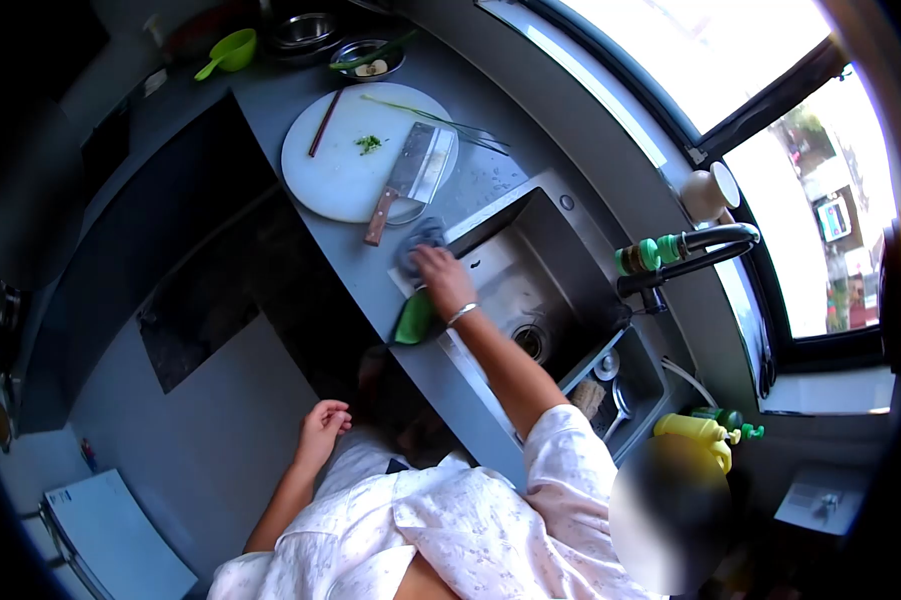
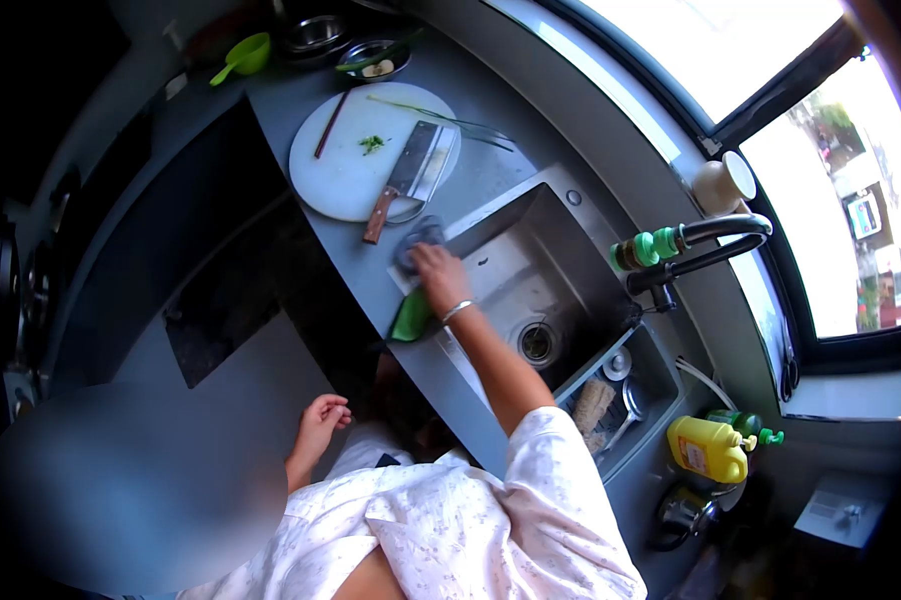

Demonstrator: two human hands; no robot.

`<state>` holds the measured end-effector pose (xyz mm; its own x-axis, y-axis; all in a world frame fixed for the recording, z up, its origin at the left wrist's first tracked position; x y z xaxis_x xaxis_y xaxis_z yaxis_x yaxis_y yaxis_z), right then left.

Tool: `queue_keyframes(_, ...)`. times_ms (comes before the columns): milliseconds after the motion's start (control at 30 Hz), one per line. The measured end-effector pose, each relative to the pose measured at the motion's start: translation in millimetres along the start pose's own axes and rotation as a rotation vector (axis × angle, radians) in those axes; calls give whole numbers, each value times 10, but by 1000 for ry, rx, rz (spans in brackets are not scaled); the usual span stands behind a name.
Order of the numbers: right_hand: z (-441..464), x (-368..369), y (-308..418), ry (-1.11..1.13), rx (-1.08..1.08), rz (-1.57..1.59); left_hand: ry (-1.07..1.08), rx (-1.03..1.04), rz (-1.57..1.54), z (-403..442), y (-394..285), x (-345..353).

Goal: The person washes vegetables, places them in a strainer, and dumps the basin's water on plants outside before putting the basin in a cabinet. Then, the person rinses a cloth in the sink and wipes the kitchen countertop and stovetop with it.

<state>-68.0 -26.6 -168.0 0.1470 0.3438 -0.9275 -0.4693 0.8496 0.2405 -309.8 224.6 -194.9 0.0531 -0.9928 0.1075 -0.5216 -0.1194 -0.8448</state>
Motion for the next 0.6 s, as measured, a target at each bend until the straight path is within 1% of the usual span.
queue_keyframes(33, 24, -59, -210, -48, 39, -29, 12, -3, 5, 139, -100, 9)
queue_keyframes(100, -68, -139, -619, -123, 394, 0, 7, 187, 50, 510, -456, 36)
queue_keyframes(167, -76, -462, -762, -201, 470, -52, -36, 490, 240, 948, -968, 95)
queue_keyframes(233, -20, -671, -767, -210, 459, -54, -47, 622, 332, 1333, -1540, 285)
queue_keyframes(300, 100, -754, -752, -200, 480, -50, -5, 685, 572, 1701, -1962, 532)
queue_keyframes(367, 202, -806, -798, -273, 532, -79, -47, 743, 824, 2041, -2143, 768)
queue_keyframes(400, 253, -833, -819, -307, 583, -71, 52, 532, 880, 2211, -2159, 853)
queue_keyframes(433, 303, -848, -849, -308, 597, -79, 69, 534, 881, 2318, -2174, 926)
queue_keyframes(500, 346, -840, -885, -382, 659, -29, 87, 464, 951, 2528, -2119, 988)
queue_keyframes(533, 347, -835, -875, -365, 690, -33, 94, 380, 881, 2584, -2136, 998)
queue_keyframes(567, 342, -830, -843, -367, 702, -24, 112, 376, 885, 2642, -2090, 982)
queue_keyframes(600, 336, -849, -772, -378, 661, -36, 113, 517, 743, 2693, -2089, 940)
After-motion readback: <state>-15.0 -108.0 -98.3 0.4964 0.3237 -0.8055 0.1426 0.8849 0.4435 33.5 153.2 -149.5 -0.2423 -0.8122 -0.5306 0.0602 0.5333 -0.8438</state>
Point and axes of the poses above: each hand's wrist, its own z-axis towards the middle knuckle, its own x-axis out of the palm, y = z × x, the point moved 5 cm from there along z, towards the middle knuckle, and after that the axes turned 8 degrees about -z, right-handed, at the moved point
